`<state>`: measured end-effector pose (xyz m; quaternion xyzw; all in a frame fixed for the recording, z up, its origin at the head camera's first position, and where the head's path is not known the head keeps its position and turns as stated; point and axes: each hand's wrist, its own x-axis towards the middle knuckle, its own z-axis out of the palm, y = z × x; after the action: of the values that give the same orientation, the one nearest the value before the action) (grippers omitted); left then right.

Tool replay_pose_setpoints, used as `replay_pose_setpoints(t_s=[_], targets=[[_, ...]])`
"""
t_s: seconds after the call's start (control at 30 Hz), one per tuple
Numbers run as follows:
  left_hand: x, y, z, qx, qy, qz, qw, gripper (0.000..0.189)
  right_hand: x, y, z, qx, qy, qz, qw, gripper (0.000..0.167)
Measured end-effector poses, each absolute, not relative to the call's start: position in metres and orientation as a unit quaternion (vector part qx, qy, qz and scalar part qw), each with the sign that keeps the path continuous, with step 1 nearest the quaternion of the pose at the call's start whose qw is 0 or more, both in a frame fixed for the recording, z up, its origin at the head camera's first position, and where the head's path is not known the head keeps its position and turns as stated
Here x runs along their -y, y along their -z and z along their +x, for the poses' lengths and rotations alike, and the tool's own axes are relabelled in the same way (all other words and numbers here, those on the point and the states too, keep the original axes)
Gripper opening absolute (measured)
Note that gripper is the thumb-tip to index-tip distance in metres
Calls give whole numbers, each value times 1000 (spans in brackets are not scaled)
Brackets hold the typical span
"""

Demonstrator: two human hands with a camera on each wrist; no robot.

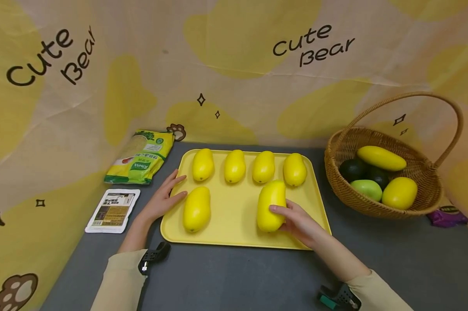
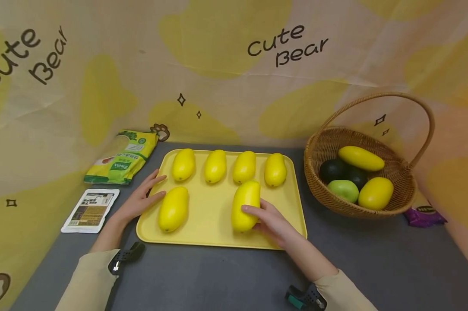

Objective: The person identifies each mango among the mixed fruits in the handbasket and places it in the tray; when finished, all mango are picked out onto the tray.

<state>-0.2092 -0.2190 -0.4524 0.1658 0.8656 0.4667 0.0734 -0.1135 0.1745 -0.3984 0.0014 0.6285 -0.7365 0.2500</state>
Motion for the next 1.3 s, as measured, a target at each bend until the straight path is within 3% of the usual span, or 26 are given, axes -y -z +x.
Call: replay_pose_setpoints(t_s=[0.33, 0.6, 1.3], targets=[[219, 452, -209, -870, -458, 163, 77, 59, -141, 414, -129, -756, 613, -3, 229, 81], [218, 453, -209, -871, -457, 163, 78, 59, -122, 417, -138, -785, 580, 3, 216, 74], [219, 452, -210, -872, -456, 163, 73, 59, -105, 416, -148, -841, 514, -15, 170, 77]])
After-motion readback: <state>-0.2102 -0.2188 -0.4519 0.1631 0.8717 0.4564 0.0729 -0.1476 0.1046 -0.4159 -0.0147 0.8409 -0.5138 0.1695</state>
